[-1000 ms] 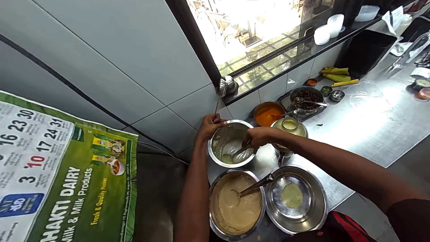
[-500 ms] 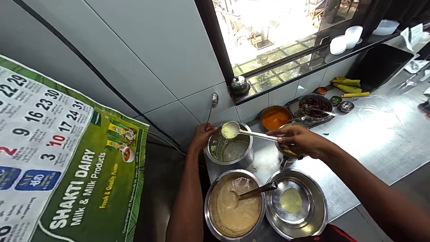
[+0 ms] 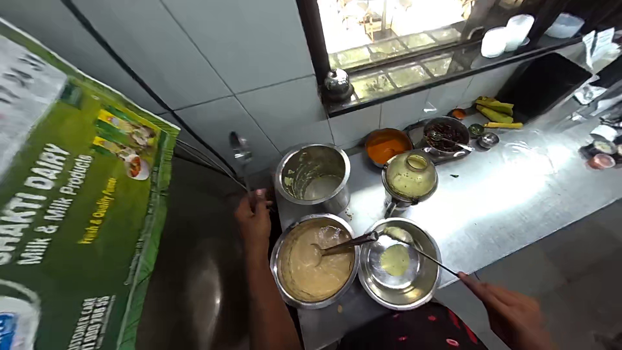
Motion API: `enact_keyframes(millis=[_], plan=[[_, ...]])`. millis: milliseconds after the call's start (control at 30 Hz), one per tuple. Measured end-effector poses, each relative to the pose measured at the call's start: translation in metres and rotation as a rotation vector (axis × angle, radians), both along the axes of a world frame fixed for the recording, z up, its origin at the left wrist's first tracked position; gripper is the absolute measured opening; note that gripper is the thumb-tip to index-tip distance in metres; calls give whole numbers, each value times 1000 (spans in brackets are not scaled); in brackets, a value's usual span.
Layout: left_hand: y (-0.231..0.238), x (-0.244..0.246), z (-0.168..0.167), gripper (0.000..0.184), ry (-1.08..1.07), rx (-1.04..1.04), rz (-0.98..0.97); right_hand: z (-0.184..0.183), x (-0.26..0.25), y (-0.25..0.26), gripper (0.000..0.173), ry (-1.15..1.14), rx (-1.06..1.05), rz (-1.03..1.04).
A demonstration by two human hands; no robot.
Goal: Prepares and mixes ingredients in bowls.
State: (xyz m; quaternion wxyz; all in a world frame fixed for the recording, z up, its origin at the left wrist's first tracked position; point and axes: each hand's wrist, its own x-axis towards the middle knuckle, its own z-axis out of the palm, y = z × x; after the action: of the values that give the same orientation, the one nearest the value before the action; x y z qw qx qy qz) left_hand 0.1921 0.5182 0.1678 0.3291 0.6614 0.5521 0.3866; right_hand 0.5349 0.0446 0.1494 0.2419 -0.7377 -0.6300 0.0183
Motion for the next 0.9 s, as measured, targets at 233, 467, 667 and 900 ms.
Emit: enact_keyframes(millis=[233,467,667,900], plan=[[-55,-4,17,50,14,-63,38,-48,-36,-28,54,-266,30,-133],[-72,-15,24,46,39,-89,-27,-69,-36,-35,57,-312,-23,-124],[-74,-25,8,39,4,-113,-10,-79,-37,-37,59,-343,-62,-119],[-84,-33,2,47,-45,-119,-51,-81,-41,-33,55,-283,-130,-128]])
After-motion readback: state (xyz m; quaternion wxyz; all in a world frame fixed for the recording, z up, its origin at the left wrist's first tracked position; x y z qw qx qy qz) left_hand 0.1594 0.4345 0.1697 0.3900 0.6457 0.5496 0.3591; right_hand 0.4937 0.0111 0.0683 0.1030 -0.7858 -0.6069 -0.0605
